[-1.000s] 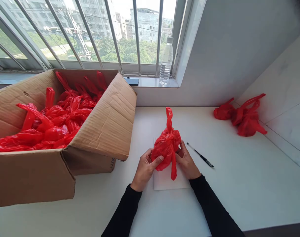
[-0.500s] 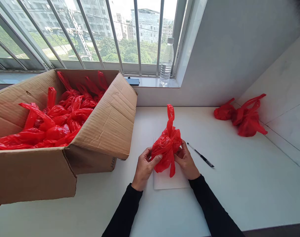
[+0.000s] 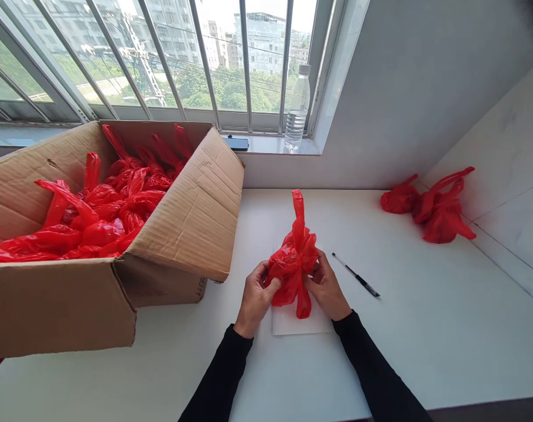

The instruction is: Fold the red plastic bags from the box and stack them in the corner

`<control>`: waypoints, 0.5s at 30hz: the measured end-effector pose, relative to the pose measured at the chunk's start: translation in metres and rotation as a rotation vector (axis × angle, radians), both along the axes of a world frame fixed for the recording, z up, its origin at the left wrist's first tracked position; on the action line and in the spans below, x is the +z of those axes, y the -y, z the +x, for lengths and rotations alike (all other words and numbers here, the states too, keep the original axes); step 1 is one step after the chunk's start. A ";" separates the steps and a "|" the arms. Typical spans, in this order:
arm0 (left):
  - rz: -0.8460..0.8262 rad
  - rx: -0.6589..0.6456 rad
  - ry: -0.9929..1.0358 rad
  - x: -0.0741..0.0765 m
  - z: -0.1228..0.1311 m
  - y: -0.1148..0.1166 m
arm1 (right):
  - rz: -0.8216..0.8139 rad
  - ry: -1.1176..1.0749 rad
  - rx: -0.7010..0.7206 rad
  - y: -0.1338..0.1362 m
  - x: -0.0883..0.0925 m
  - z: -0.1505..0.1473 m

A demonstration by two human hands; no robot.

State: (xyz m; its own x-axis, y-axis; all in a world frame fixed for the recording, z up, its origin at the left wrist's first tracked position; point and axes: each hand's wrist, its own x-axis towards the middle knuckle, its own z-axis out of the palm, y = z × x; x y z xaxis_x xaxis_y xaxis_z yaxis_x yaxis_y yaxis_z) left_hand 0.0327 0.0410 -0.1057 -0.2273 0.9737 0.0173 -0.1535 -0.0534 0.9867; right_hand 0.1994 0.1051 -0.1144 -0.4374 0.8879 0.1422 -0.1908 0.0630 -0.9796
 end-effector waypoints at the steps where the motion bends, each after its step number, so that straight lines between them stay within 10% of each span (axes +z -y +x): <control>1: -0.004 -0.005 -0.014 0.000 0.000 0.000 | 0.004 -0.001 -0.009 0.000 0.000 0.000; 15: -0.001 -0.034 0.027 0.005 0.000 0.001 | 0.000 0.014 0.028 0.001 0.000 -0.001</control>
State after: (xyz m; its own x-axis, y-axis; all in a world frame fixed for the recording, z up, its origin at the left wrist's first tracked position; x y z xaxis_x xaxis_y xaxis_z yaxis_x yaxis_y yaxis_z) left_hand 0.0323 0.0404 -0.1005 -0.1946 0.9808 0.0109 -0.1819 -0.0470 0.9822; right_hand 0.1986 0.1044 -0.1144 -0.4641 0.8752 0.1361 -0.1783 0.0582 -0.9823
